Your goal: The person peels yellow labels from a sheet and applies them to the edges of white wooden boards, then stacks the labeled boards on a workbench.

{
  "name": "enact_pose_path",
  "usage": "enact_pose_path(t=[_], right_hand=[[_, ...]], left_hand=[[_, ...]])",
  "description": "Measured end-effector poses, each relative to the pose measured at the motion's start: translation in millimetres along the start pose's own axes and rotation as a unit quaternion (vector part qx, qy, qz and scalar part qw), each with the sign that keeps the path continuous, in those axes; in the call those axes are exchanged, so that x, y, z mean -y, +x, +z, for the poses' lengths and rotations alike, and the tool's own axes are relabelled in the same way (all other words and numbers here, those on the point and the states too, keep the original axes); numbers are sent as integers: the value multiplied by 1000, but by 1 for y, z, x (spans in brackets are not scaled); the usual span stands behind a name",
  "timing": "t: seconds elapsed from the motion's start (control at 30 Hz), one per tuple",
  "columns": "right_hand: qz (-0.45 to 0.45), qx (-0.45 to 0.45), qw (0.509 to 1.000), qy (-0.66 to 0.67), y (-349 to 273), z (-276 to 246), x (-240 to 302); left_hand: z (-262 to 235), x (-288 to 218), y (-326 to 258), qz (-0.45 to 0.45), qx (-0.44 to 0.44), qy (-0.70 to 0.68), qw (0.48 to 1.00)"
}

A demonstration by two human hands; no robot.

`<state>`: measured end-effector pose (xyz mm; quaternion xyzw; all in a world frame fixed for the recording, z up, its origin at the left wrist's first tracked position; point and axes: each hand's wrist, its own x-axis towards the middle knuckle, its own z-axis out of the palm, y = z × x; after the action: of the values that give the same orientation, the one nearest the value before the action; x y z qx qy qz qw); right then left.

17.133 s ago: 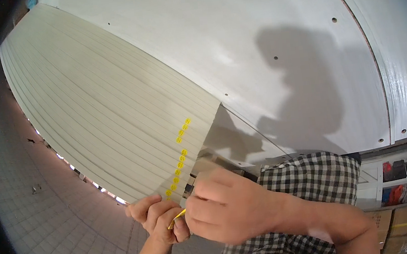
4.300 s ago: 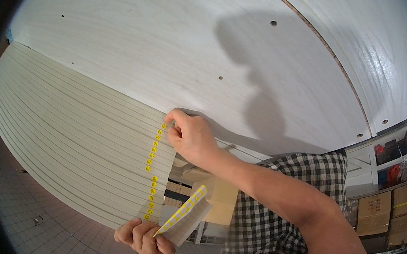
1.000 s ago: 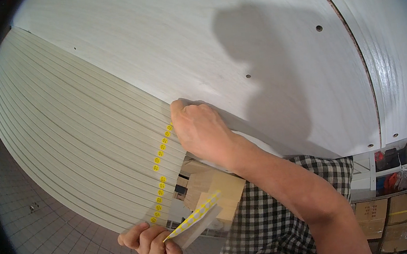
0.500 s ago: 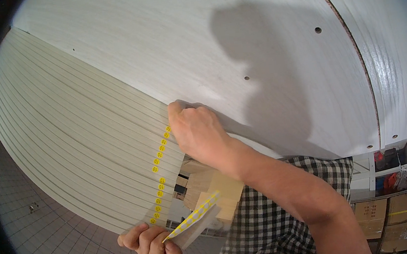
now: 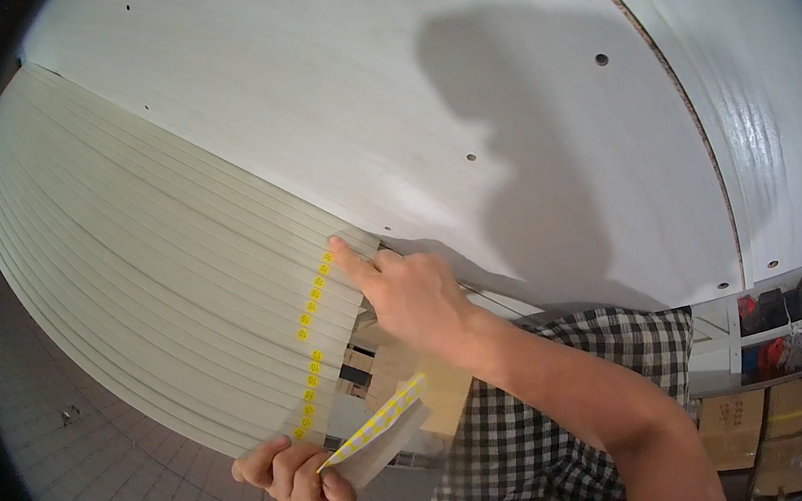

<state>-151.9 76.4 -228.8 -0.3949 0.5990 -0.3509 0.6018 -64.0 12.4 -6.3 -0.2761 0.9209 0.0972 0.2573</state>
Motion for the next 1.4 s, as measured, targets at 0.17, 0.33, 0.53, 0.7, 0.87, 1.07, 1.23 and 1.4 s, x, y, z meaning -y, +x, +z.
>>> enact_pose_path(t=[0.17, 0.33, 0.53, 0.7, 0.87, 1.07, 1.23, 1.4], right_hand=[[7, -29, 999, 23, -13, 24, -23], [25, 12, 999, 18, -5, 14, -12], [59, 56, 997, -15, -10, 10, -16], [116, -41, 977, 173, -50, 2, -48], [217, -55, 939, 261, -78, -57, -15], [184, -100, 962, 175, -152, -121, 3], [245, -142, 924, 256, -240, -191, 19], [207, -33, 830, 517, -300, -217, 92]], left_hand=[[6, -1, 4, -1, 7, 11, 1000], [16, 4, -3, -7, -30, 4, 1000], [17, 5, 3, -14, -53, -2, 999], [26, 7, 13, -2, -88, -27, 996], [30, 13, 16, -15, -116, -47, 992], [11, 4, 12, -149, -193, -317, 916], [-58, -66, 4, -238, -201, -693, 651], [-140, -116, -21, 124, -280, -360, 881]])
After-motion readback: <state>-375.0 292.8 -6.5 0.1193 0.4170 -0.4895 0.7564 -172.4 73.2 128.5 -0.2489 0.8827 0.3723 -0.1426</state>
